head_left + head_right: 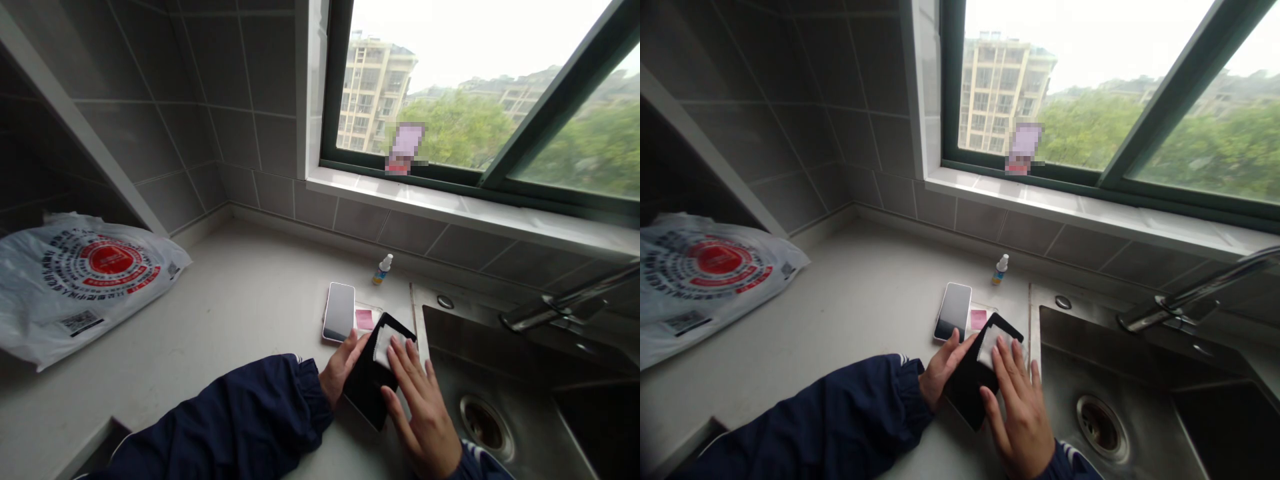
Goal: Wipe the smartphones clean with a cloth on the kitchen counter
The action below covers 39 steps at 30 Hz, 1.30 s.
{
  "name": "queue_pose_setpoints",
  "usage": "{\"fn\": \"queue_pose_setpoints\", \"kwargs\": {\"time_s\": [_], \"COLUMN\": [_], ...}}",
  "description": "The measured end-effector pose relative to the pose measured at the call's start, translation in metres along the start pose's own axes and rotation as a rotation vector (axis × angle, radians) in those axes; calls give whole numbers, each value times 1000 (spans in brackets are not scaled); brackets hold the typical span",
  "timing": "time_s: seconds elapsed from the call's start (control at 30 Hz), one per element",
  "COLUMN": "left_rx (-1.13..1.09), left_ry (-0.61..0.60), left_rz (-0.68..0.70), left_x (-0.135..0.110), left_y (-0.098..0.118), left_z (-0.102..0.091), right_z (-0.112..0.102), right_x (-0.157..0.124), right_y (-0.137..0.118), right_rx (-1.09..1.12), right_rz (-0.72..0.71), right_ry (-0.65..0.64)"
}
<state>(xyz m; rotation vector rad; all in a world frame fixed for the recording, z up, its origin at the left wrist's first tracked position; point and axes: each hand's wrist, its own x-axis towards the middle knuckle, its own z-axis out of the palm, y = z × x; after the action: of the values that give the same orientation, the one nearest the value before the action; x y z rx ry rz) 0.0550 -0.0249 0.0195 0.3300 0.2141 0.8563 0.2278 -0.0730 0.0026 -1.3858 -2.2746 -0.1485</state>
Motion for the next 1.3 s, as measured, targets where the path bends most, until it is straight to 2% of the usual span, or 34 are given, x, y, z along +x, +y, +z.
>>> {"fn": "queue_pose_setpoints", "kwargs": {"time_s": [0.13, 0.27, 0.57, 0.7, 0.9, 1.0, 1.2, 1.3], "left_rx": [-9, -9, 3, 46, 134, 158, 177, 185], "left_ry": [40, 26, 24, -16, -114, -101, -52, 1], "left_rz": [-12, -20, -16, -47, -107, -74, -88, 10], "left_x": [0, 1, 1, -2, 1, 2, 0, 0], "left_y": [1, 2, 2, 2, 1, -1, -5, -6], "left_z": [1, 2, 3, 1, -1, -4, -10, -10], "right_z": [0, -1, -4, -5, -5, -2, 4, 5], "right_x": [-1, -1, 1, 2, 4, 2, -1, 1], "right_y": [-7, -13, -13, -1, 20, 25, 29, 25], "right_rx": [-4, 3, 11, 11, 3, -1, 28, 75], "right_rz": [-93, -157, -200, -163, 1, 49, 56, -10], "right_ry": [-33, -65, -71, -48, 3, 2, -13, -21]}}
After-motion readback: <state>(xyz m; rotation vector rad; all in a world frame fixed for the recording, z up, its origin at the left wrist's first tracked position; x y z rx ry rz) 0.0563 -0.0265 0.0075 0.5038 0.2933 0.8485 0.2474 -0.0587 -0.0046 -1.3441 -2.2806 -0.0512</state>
